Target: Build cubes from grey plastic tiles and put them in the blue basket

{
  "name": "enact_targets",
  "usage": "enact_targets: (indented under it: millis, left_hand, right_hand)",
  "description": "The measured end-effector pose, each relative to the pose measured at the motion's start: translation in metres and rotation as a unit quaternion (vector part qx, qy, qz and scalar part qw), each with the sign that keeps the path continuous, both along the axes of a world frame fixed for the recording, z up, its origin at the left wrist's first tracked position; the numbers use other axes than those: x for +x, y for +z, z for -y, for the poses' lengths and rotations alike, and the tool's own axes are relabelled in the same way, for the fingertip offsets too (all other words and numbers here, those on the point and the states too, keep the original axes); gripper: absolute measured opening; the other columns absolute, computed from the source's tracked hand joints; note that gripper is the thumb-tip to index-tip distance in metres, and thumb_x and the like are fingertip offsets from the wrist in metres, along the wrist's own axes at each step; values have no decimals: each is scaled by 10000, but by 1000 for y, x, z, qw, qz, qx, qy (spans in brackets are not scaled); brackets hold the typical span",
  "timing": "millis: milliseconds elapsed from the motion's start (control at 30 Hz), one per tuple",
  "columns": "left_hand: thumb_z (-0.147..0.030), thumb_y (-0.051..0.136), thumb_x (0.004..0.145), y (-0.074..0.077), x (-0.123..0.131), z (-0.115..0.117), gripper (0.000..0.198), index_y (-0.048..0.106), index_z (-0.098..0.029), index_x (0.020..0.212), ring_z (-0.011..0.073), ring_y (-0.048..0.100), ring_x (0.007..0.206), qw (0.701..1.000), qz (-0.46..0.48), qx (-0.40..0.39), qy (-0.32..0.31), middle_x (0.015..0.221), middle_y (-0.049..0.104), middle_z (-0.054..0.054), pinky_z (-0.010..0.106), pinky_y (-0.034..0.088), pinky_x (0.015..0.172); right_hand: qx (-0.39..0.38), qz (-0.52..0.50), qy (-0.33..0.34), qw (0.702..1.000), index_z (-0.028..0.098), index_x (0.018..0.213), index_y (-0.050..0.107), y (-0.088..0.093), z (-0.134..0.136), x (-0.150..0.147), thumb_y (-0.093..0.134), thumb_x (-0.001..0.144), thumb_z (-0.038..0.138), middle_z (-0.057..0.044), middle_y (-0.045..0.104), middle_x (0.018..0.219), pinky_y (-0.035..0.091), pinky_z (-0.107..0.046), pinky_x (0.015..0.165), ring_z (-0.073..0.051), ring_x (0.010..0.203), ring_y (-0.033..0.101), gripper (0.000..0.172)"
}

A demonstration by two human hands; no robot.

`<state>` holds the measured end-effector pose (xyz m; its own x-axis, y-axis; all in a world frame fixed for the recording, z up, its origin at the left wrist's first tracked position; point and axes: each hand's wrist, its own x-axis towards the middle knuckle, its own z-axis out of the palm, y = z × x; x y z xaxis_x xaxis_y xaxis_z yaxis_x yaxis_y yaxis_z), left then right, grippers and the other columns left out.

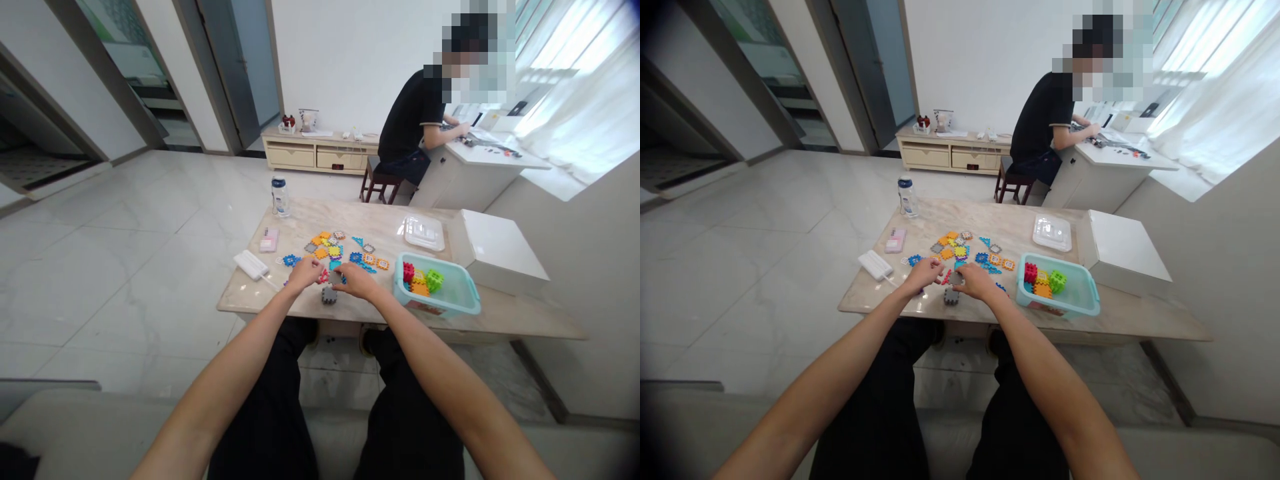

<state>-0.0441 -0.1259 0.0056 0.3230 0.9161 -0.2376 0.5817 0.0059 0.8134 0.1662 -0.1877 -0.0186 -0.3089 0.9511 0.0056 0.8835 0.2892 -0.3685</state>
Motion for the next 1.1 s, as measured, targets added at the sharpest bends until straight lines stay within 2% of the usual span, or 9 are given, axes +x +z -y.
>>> enact_targets:
  millis: [133, 267, 433, 667, 767, 900, 1000, 1100]
  left_hand:
    - [-375, 599, 985, 5, -6, -1, 248, 734, -191, 888, 220, 778, 741, 997, -65, 26, 29, 804, 790, 65, 275, 532, 696]
    - [-382, 595, 994, 10, -8, 0, 255, 765, -193, 962, 261, 785, 862, 989, -127, 60, 43, 821, 800, 84, 320, 524, 811]
    - [-353, 596, 993, 13, -4, 3, 254, 790, -202, 1055, 273, 782, 958, 983, -159, 83, 35, 812, 804, 82, 323, 511, 849]
    - [-321, 608, 989, 9, -8, 4, 259, 790, -211, 1138, 262, 777, 981, 980, -169, 95, 34, 894, 830, 85, 315, 520, 860]
    - [-309, 615, 987, 8, -11, 3, 245, 792, -212, 1127, 267, 772, 1007, 979, -173, 98, 38, 944, 838, 95, 318, 522, 879]
    - [-295, 619, 981, 7, -16, 2, 249, 791, -209, 1140, 269, 766, 1041, 978, -179, 99, 38, 1064, 842, 115, 319, 524, 887]
    - [-305, 618, 981, 6, -18, 1, 260, 789, -207, 1151, 268, 765, 1023, 978, -183, 97, 33, 1102, 837, 122, 323, 526, 884]
    - [-319, 606, 990, 5, -20, 1, 275, 791, -206, 1159, 264, 768, 967, 978, -186, 93, 27, 1028, 837, 116, 329, 528, 877]
  right_hand:
    - [-43, 28, -6, 999, 157, 1304, 755, -11, 5, 15, 803, 956, 515, -172, 759, 1286, 513, -356, 1022, -320, 1216, 691, 502]
    - [-58, 29, 5, 998, 153, 1327, 749, -19, 8, 20, 815, 950, 495, -169, 757, 1309, 506, -348, 1034, -313, 1211, 698, 513]
    - [-57, 41, 27, 997, 144, 1292, 758, -23, 6, 3, 840, 925, 470, -167, 743, 1319, 489, -328, 1067, -296, 1246, 675, 498]
    - [-67, 73, 29, 995, 125, 1219, 756, -38, 5, -20, 834, 925, 458, -203, 730, 1285, 506, -356, 1043, -330, 1223, 680, 451]
    - [-73, 83, 33, 993, 114, 1276, 723, -44, 6, -22, 857, 906, 456, -211, 722, 1306, 505, -367, 1063, -341, 1250, 674, 521]
    - [-83, 86, 44, 992, 96, 1414, 633, -49, 7, -23, 914, 852, 464, -220, 693, 1381, 502, -361, 1098, -329, 1299, 660, 729]
    - [-93, 89, 49, 990, 92, 1389, 640, -53, 6, -25, 938, 831, 410, -232, 694, 1377, 507, -366, 1101, -330, 1291, 673, 708]
    - [-101, 88, 54, 989, 96, 1413, 625, -57, 5, -30, 936, 835, 336, -232, 692, 1394, 507, -363, 1111, -327, 1309, 674, 699]
